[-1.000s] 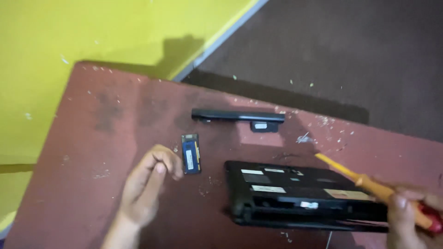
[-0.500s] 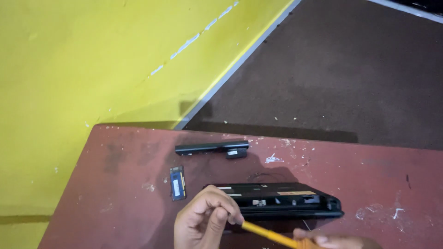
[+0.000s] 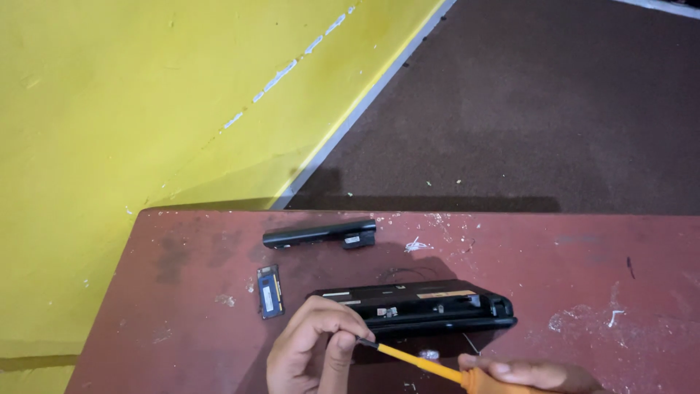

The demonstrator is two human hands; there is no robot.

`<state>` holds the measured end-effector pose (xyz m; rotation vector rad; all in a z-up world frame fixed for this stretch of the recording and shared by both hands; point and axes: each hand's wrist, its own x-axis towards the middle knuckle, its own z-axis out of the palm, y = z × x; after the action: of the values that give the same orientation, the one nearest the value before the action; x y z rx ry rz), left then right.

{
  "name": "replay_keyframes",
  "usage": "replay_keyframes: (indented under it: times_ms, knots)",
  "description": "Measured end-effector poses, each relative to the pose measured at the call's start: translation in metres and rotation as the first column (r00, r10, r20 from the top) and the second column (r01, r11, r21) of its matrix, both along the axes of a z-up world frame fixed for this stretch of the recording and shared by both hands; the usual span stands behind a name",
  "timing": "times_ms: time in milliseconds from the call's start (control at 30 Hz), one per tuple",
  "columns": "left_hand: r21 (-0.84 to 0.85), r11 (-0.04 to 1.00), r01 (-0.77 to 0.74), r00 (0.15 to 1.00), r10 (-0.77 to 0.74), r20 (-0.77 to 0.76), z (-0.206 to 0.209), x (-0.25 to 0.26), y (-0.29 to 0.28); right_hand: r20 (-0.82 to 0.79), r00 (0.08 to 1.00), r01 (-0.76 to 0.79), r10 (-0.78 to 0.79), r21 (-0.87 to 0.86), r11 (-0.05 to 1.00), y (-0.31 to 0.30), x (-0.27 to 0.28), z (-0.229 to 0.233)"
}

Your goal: Disassembling and reassembling a laptop computer using a screwdriver

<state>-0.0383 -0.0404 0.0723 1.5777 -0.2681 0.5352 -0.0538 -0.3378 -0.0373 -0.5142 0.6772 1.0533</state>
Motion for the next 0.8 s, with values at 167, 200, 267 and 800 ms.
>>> replay_keyframes:
  times_ms: [167, 200, 267, 800]
  knots:
    - [0.061, 0.998, -0.032, 0.999, 0.032, 0.012, -0.002, -0.002, -0.001, -0.190, 0.972, 0.059, -0.141, -0.386, 0.921, 0.015, 0.002, 0.029]
    - [0.062, 0.997, -0.047, 0.999, 0.045, 0.024, -0.002, -0.002, -0.002, -0.165, 0.980, 0.040, -0.115, -0.402, 0.915, 0.015, 0.001, 0.029]
    - [0.063, 0.996, -0.060, 0.998, 0.057, 0.035, -0.002, -0.002, -0.003, -0.115, 0.991, 0.007, -0.063, -0.436, 0.900, 0.015, 0.000, 0.031]
    - [0.283, 0.956, 0.074, 0.997, -0.067, -0.033, -0.013, 0.006, 0.004, 0.602, 0.329, -0.095, 0.728, -0.745, 0.660, -0.029, -0.013, 0.038]
